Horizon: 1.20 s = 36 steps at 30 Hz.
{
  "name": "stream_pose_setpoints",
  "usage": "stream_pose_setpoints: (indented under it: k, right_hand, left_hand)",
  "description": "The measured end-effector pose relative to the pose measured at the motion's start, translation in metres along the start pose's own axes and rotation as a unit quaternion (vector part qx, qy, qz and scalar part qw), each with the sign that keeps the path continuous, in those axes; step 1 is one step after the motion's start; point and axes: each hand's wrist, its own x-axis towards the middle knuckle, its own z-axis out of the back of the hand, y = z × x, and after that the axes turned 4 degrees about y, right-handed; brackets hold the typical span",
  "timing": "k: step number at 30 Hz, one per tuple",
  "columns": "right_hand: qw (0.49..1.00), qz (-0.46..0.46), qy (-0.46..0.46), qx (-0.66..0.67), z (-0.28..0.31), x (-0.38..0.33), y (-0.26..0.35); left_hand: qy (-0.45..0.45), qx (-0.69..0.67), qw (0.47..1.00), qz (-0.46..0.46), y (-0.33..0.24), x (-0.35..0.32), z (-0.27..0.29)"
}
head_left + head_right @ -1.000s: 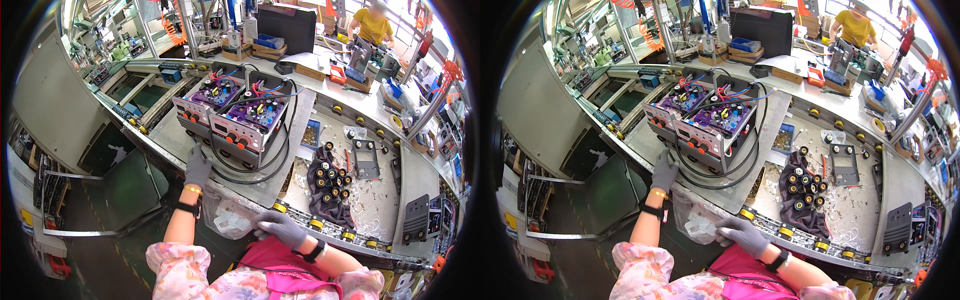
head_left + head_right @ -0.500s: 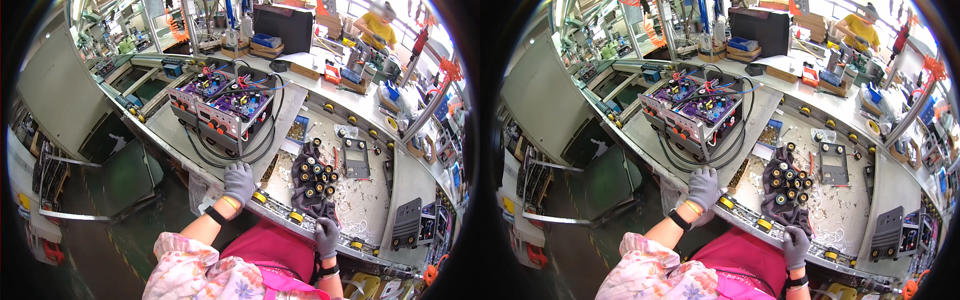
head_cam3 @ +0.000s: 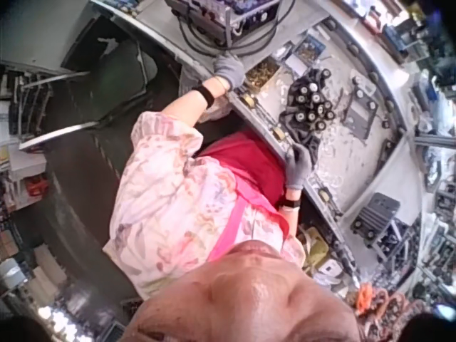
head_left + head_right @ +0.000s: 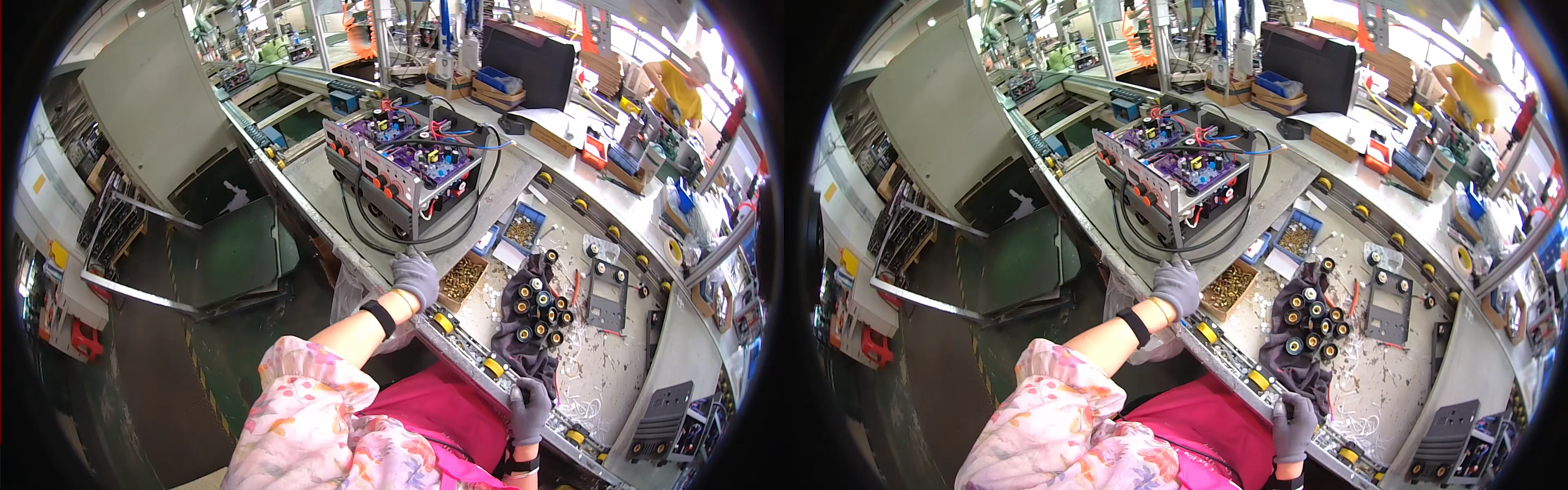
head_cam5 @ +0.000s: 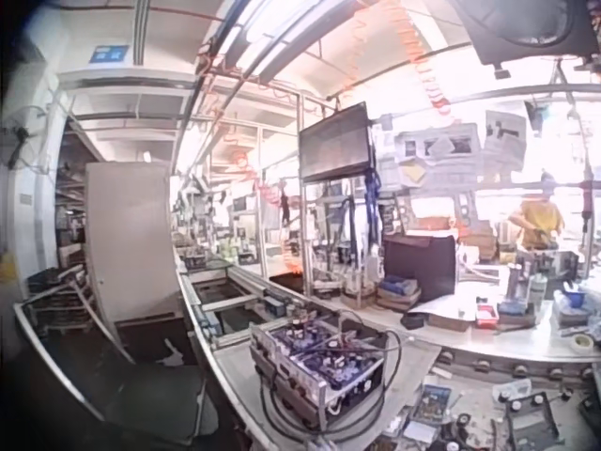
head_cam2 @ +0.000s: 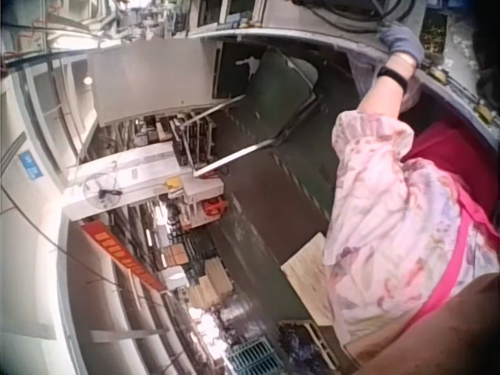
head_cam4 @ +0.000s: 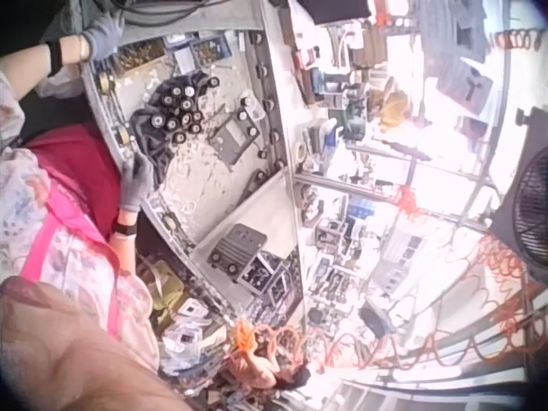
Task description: Assemble electronic inverter units by cleaning components with an air duster, attaching front panels, applying labels, and connecting internal wiring.
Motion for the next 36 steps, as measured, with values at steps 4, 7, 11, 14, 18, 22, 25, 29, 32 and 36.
stream_pose_setpoints:
  k: [4,7,11,14,18,22,25,29,32,36]
  right_hand:
    - [0.999,0.006,0.003,-0.038,-0.003,0.000,-0.001]
    - [0.998,0.015,0.003,-0.053,-0.005,0.001,-0.001]
    - [0.998,-0.009,0.009,-0.054,-0.004,0.001,0.006]
    - [0.998,0.005,-0.008,-0.059,-0.001,-0.004,0.008]
    - [0.997,-0.047,0.058,0.038,0.027,-0.006,-0.014]
    - [0.970,-0.172,0.012,-0.170,0.111,0.020,-0.074]
    - [0.781,-0.285,0.007,-0.556,0.185,0.017,-0.116]
    - [0.695,-0.431,0.025,-0.575,0.250,-0.012,-0.190]
    - [0.685,-0.410,0.022,-0.601,0.261,-0.044,-0.246]
    - [0.660,-0.423,0.042,-0.619,0.280,-0.060,-0.301]
  left_hand:
    - [-0.019,-0.019,1.000,-0.007,0.055,0.037,-0.009]
    - [-0.043,-0.041,0.998,0.020,0.107,0.072,-0.020]
    - [-0.099,-0.042,0.986,0.126,0.167,0.122,-0.022]
    - [-0.163,-0.056,0.968,0.180,0.174,0.129,-0.023]
    - [-0.188,-0.118,0.973,-0.064,0.129,0.094,-0.018]
    - [-0.175,-0.187,0.937,-0.237,0.059,0.025,-0.020]
    - [-0.165,-0.232,0.909,-0.304,0.029,-0.017,-0.027]
    - [-0.175,-0.172,0.918,-0.312,0.015,-0.038,-0.034]
    - [-0.208,-0.180,0.910,-0.312,0.017,-0.040,-0.036]
    - [-0.218,-0.226,0.898,-0.310,0.018,-0.041,-0.036]
